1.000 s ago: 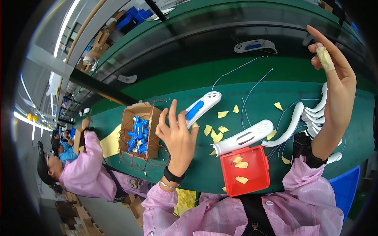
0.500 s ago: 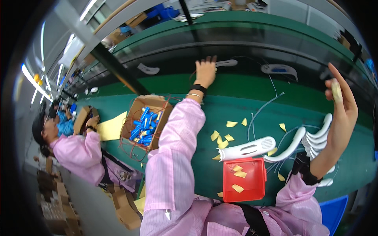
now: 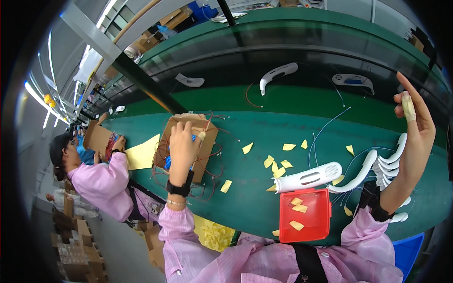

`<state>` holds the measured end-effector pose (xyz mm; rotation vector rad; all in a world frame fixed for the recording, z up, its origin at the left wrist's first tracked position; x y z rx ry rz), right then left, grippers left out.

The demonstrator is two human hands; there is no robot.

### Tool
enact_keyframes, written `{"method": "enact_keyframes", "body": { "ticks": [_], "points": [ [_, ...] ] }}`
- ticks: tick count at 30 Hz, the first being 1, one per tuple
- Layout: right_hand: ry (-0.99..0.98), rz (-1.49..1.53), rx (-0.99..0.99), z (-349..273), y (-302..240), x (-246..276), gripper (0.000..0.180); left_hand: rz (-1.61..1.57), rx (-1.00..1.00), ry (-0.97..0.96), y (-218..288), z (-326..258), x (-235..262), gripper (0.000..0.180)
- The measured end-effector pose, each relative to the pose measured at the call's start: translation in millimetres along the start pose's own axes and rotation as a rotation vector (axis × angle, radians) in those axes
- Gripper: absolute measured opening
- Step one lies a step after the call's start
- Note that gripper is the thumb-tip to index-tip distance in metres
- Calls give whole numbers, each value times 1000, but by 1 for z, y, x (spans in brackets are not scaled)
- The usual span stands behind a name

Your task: Assembling components into plastic housings on a production line.

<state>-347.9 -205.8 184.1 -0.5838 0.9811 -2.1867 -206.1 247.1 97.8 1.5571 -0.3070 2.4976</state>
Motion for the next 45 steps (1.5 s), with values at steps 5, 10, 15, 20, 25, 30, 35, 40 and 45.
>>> {"method": "enact_keyframes", "body": {
  "ticks": [5, 10, 15, 20, 25, 30, 35, 40, 45],
  "points": [
    [-16, -56, 49, -1, -2, -9, 30, -146, 164, -172, -18, -35, 14, 23],
    [-41, -75, 34, -3, -5, -13, 32, -72, 295, 92, -23, -37, 37, 18],
    [-51, -51, 51, -3, -2, -15, 30, -397, 197, 389, -25, 14, 88, 19],
    [-479, 297, -138, -14, -6, -55, 31, -970, 28, 225, 43, 57, 140, 24],
    [-782, 407, -185, -43, -2, -111, 64, -1260, -79, 96, 118, 90, 143, 23],
    [-664, 747, -415, -38, 17, -119, 54, -1574, -4, 61, 161, 104, 116, 28],
    [-442, 675, -361, -16, 13, -84, 37, -1621, 114, -189, 161, 106, 49, 29],
    [-329, 687, -288, -10, 11, -80, 31, -1450, 74, -567, 187, 77, 35, 31],
    [-342, 490, 69, -5, 21, -71, 25, -684, -39, 295, 197, 71, 66, 21]
  ]
}}
Point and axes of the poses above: each hand's wrist, its own z-axis towards the middle knuckle, its own x-axis out of the back of the hand, y = z × x, the point moved 1 cm from there along z, towards the middle knuckle, and after that the axes turned 5 degrees about z, right-handed, at the moved point
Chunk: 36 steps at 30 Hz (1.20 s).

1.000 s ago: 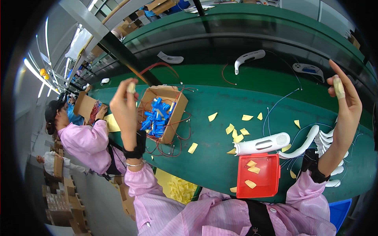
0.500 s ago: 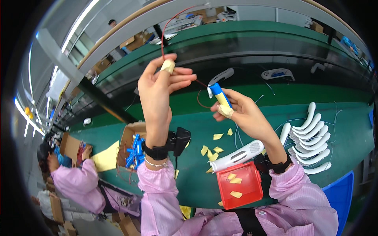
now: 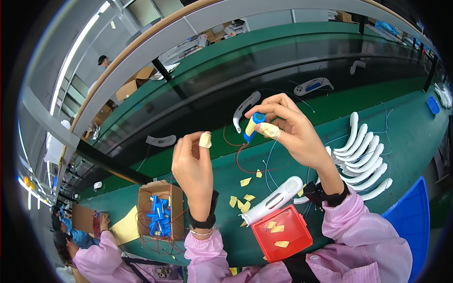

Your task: Assembling components into plastic housings on a production line.

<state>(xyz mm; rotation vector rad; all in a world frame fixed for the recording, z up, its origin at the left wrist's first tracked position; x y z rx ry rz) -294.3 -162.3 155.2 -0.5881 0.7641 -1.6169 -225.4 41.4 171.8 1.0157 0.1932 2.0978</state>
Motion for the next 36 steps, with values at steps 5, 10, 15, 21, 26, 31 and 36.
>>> {"method": "enact_keyframes", "body": {
  "ticks": [5, 10, 15, 21, 26, 31, 36],
  "points": [
    [-94, 187, -143, 0, -5, -8, 31, -740, -59, -356, 13, -9, -19, 32],
    [-27, 271, -124, -1, 9, -13, 37, -841, 5, -266, 26, -16, -30, 30],
    [-51, 325, -225, -3, 20, -14, 38, -537, -122, -92, 28, -17, -32, 23],
    [21, 233, -267, -5, 6, -31, 35, -401, -122, 105, 21, -13, -28, 17],
    [48, 48, -157, -7, 14, -39, 38, -659, -47, 16, 14, -11, -27, 21],
    [11, -55, -168, -8, 14, -35, 39, -738, 52, -83, 11, -12, -27, 21],
    [44, -127, -110, -10, 6, -40, 39, -782, 86, -15, 15, -16, -35, 20]
  ]
}}
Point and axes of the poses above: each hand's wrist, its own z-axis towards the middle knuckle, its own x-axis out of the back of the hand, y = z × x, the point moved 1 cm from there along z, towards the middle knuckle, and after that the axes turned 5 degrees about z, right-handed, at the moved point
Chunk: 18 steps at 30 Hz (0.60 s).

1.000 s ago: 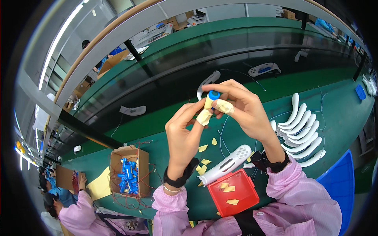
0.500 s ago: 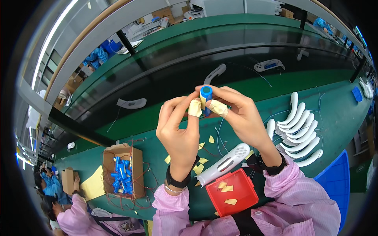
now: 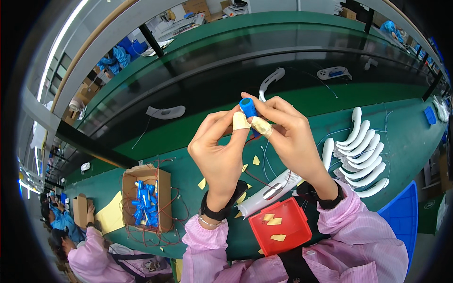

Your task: Assembling components into plastic housings on a production line.

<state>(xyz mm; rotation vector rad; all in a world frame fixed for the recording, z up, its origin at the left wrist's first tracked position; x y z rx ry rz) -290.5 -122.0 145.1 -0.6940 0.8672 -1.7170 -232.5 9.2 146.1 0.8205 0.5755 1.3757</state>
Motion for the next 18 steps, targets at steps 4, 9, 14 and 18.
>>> {"method": "enact_keyframes", "body": {
  "ticks": [4, 9, 14, 18],
  "points": [
    [63, 45, -83, -3, 3, -7, 39, -142, 104, -42, -4, 2, 3, 21],
    [99, 71, -66, -2, 9, -6, 41, -167, 77, -46, -3, 4, -1, 28],
    [102, 13, -26, -3, -9, -13, 42, -301, 80, 1, 8, 7, 2, 37],
    [108, -23, -28, -3, -4, -23, 42, -361, 112, 9, 6, 4, 11, 39]
  ]
}}
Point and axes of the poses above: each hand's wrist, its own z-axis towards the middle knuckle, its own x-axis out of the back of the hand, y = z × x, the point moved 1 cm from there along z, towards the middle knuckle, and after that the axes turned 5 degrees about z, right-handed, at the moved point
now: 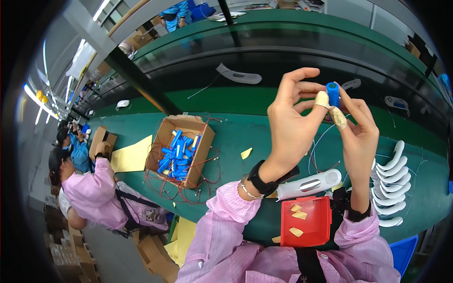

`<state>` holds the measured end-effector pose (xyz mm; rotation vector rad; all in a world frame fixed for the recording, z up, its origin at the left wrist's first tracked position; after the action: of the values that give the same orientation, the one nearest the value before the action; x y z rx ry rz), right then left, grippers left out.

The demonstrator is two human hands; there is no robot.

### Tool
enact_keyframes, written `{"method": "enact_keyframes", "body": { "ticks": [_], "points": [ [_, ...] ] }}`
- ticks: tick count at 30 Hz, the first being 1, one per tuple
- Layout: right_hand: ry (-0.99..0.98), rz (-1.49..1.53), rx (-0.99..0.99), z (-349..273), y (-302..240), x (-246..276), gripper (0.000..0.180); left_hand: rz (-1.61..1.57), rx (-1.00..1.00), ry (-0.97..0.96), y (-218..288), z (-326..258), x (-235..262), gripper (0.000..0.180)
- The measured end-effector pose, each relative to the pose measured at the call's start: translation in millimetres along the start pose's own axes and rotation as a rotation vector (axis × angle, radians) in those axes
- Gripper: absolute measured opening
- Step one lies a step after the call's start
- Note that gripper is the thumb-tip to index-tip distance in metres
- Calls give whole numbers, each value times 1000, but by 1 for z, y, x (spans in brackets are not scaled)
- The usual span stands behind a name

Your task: Assembling components into plastic housings on a production line.

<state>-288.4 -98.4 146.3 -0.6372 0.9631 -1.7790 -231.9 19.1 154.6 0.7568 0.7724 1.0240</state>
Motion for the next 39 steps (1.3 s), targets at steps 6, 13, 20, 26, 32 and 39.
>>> {"method": "enact_keyframes", "body": {
  "ticks": [6, 13, 20, 26, 32, 39],
  "points": [
    [18, -69, 13, -3, 1, 9, 43, -91, 20, -2, -8, 0, -4, 33],
    [12, -161, 24, -7, -6, 1, 44, 102, -99, 75, -5, -1, -4, 31],
    [-129, 306, -171, 2, 10, 15, 40, -221, 50, -5, -16, -1, 0, 29],
    [-214, 551, -297, 5, 4, 28, 47, -372, 236, -61, -9, -3, 2, 25],
    [-184, 621, -293, 6, 0, 27, 47, -353, 253, -28, -6, -15, 18, 27],
    [238, 331, -4, 27, -13, 95, 40, 541, 72, -431, 39, -60, 35, 26]
  ]
}}
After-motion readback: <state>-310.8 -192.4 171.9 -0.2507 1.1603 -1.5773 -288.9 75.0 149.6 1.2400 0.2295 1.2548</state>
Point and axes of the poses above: each hand's wrist, its own z-axis towards the middle knuckle, its own x-axis out of the back of the hand, y = z × x, the point moved 1 cm from there along z, towards the middle knuckle, and after that the axes turned 5 degrees about z, right-handed, at the moved point
